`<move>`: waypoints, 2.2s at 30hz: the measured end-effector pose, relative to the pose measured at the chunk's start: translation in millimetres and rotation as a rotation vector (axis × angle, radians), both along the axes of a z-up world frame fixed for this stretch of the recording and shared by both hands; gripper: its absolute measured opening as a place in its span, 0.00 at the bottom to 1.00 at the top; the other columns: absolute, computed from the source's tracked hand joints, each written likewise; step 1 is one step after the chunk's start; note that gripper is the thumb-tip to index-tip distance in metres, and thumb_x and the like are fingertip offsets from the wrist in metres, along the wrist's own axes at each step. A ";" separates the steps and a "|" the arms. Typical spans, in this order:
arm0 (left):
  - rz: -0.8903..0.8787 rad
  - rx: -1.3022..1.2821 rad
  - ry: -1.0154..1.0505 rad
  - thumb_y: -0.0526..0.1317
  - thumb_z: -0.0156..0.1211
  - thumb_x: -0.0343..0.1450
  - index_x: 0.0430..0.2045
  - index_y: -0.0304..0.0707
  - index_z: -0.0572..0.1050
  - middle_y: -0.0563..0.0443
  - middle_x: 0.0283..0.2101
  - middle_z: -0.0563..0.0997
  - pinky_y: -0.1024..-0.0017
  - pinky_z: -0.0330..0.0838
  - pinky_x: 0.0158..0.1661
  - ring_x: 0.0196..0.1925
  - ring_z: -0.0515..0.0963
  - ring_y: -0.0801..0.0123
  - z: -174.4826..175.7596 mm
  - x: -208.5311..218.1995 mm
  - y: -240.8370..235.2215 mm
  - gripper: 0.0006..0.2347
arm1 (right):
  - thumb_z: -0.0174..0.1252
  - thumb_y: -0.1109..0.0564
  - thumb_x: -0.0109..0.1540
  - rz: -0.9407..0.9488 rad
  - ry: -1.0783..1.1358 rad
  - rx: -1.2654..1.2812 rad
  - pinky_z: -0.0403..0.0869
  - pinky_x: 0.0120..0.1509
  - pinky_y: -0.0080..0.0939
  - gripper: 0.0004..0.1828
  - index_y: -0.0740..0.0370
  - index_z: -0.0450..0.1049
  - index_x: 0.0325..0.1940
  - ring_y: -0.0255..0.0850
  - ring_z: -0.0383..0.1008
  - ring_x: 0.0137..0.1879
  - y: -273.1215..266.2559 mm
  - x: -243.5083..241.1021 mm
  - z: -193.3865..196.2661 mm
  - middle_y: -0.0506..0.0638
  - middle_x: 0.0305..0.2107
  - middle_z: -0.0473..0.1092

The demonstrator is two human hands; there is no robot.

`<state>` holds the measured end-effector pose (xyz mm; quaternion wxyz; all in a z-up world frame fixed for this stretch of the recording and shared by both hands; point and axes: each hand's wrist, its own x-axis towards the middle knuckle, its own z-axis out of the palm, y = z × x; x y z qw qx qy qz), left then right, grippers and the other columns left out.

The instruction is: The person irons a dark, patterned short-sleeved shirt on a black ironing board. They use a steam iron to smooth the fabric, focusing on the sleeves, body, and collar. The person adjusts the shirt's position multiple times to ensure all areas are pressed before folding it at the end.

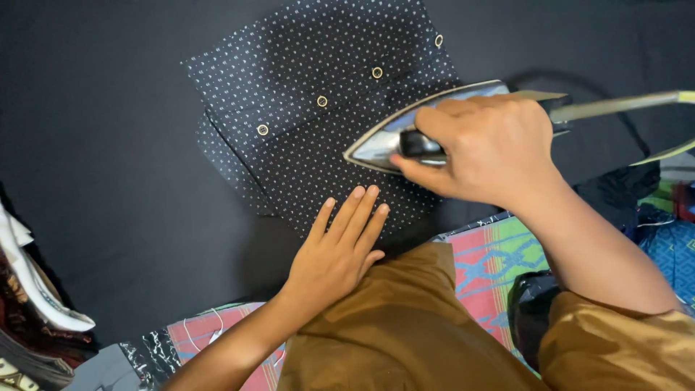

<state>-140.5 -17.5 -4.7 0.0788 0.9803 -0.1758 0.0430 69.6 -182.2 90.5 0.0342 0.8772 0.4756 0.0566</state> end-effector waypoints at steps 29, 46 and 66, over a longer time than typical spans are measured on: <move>-0.048 -0.101 -0.034 0.36 0.33 0.81 0.68 0.46 0.67 0.50 0.72 0.68 0.63 0.60 0.68 0.73 0.67 0.63 -6.9 -44.8 27.2 0.20 | 0.67 0.31 0.64 -0.032 -0.146 0.014 0.64 0.31 0.39 0.26 0.45 0.65 0.27 0.38 0.74 0.30 -31.8 -15.0 -9.6 0.37 0.22 0.68; -0.056 -0.473 -0.271 0.33 0.43 0.80 0.47 0.35 0.81 0.45 0.55 0.83 0.66 0.74 0.58 0.58 0.83 0.59 -14.8 -58.0 41.8 0.14 | 0.62 0.31 0.63 0.328 0.004 0.105 0.61 0.29 0.38 0.21 0.41 0.68 0.25 0.38 0.69 0.26 -27.6 -23.8 2.3 0.39 0.18 0.62; 0.099 -0.556 -0.357 0.35 0.64 0.74 0.39 0.45 0.83 0.57 0.42 0.83 0.63 0.78 0.52 0.46 0.82 0.65 -27.6 -64.2 31.6 0.04 | 0.67 0.26 0.67 0.084 -0.192 0.150 0.61 0.30 0.40 0.29 0.42 0.65 0.25 0.40 0.68 0.26 18.2 -39.8 -14.3 0.39 0.20 0.62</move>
